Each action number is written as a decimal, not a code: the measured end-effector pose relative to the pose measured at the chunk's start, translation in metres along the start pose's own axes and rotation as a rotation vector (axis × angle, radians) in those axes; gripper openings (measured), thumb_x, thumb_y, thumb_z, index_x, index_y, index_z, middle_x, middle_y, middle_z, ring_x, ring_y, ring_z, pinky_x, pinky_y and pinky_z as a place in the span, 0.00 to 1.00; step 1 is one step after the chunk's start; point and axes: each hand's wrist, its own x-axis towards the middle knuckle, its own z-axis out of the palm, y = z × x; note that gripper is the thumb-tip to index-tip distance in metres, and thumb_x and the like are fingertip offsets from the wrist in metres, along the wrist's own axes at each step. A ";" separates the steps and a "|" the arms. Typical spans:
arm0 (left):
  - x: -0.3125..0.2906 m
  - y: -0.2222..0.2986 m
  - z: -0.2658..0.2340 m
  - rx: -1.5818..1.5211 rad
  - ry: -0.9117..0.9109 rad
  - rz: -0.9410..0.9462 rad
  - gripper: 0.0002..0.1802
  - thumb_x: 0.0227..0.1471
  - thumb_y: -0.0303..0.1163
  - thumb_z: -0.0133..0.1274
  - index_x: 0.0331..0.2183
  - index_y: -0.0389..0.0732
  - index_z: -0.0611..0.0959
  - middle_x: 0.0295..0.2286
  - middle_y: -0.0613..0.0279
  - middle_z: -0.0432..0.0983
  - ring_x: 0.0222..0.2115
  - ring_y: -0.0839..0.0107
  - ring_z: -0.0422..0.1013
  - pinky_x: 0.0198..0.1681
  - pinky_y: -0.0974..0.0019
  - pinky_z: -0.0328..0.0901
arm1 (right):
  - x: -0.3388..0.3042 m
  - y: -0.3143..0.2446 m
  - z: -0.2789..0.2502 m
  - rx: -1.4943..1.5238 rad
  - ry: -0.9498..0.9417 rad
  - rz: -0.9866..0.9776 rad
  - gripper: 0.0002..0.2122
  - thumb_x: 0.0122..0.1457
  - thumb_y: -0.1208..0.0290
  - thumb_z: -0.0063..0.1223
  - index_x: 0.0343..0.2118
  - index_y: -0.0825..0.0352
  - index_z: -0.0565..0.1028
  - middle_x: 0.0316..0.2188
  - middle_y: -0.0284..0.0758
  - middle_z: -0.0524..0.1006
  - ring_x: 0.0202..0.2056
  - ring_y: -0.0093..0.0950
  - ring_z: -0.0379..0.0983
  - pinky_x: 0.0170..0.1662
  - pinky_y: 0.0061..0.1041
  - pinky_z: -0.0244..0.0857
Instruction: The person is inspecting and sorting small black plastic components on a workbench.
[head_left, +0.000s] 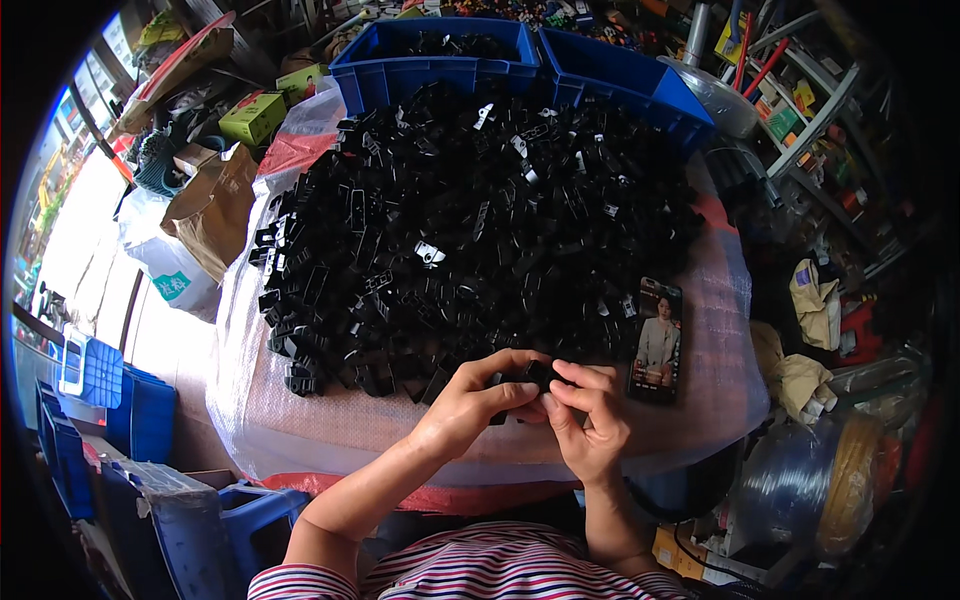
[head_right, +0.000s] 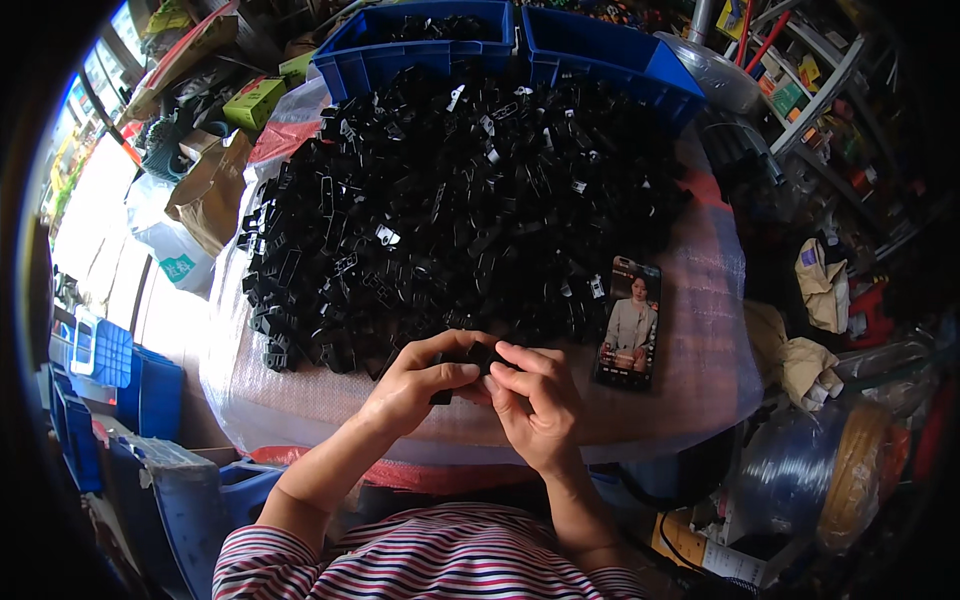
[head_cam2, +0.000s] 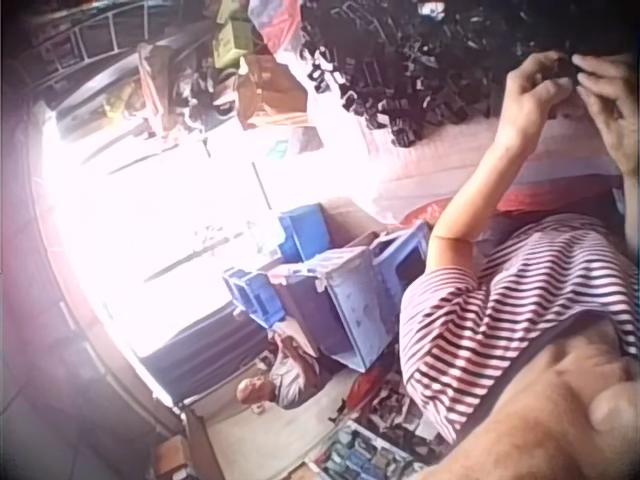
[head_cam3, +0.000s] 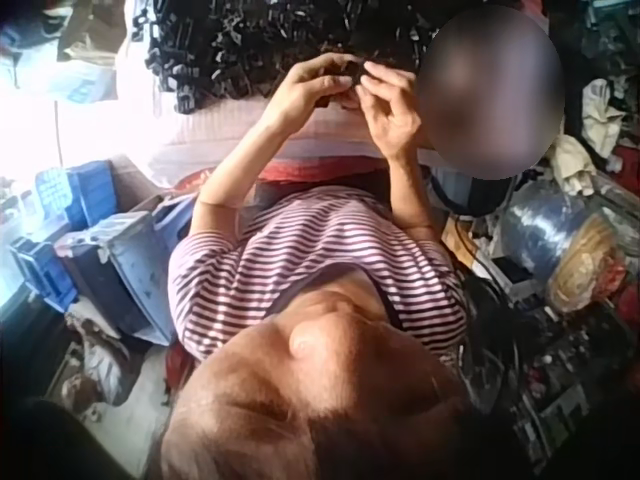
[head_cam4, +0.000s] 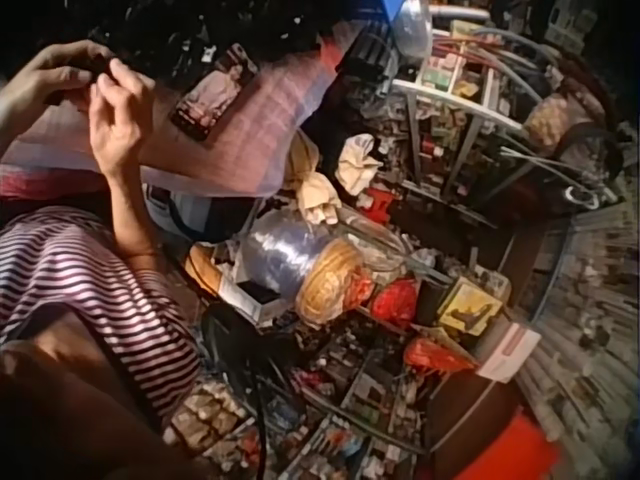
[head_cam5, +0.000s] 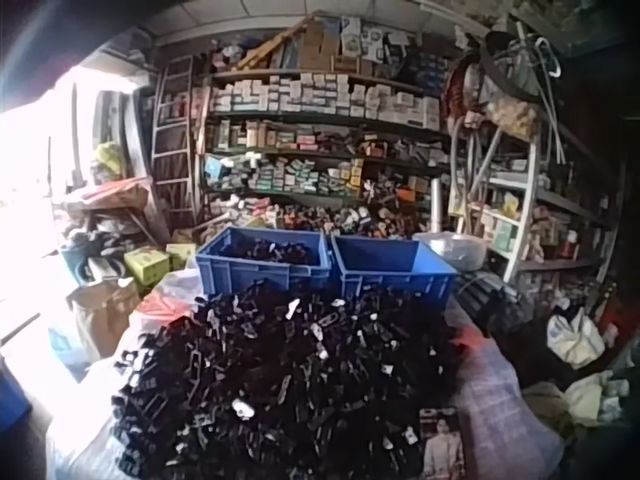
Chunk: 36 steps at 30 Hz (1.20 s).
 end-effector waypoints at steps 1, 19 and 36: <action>0.000 0.000 0.000 0.002 -0.011 0.015 0.21 0.53 0.29 0.48 0.48 0.31 0.70 0.33 0.54 0.75 0.34 0.68 0.74 0.42 0.68 0.67 | 0.001 -0.001 -0.001 -0.004 -0.013 0.005 0.09 0.45 0.82 0.61 0.31 0.68 0.75 0.39 0.37 0.76 0.36 0.32 0.71 0.36 0.24 0.69; -0.014 0.007 0.015 0.015 0.164 0.274 0.21 0.50 0.36 0.54 0.45 0.36 0.76 0.33 0.64 0.72 0.29 0.78 0.67 0.35 0.74 0.64 | -0.001 -0.024 0.007 0.377 -0.035 0.170 0.13 0.52 0.77 0.57 0.41 0.70 0.70 0.50 0.47 0.68 0.48 0.35 0.68 0.48 0.29 0.66; 0.003 0.043 -0.038 -0.780 0.259 0.472 0.14 0.46 0.29 0.52 0.39 0.40 0.73 0.37 0.57 0.73 0.41 0.61 0.70 0.47 0.54 0.65 | 0.006 0.015 -0.013 -0.577 -0.298 0.232 0.26 0.53 0.63 0.57 0.54 0.67 0.65 0.57 0.47 0.59 0.55 0.46 0.57 0.54 0.38 0.55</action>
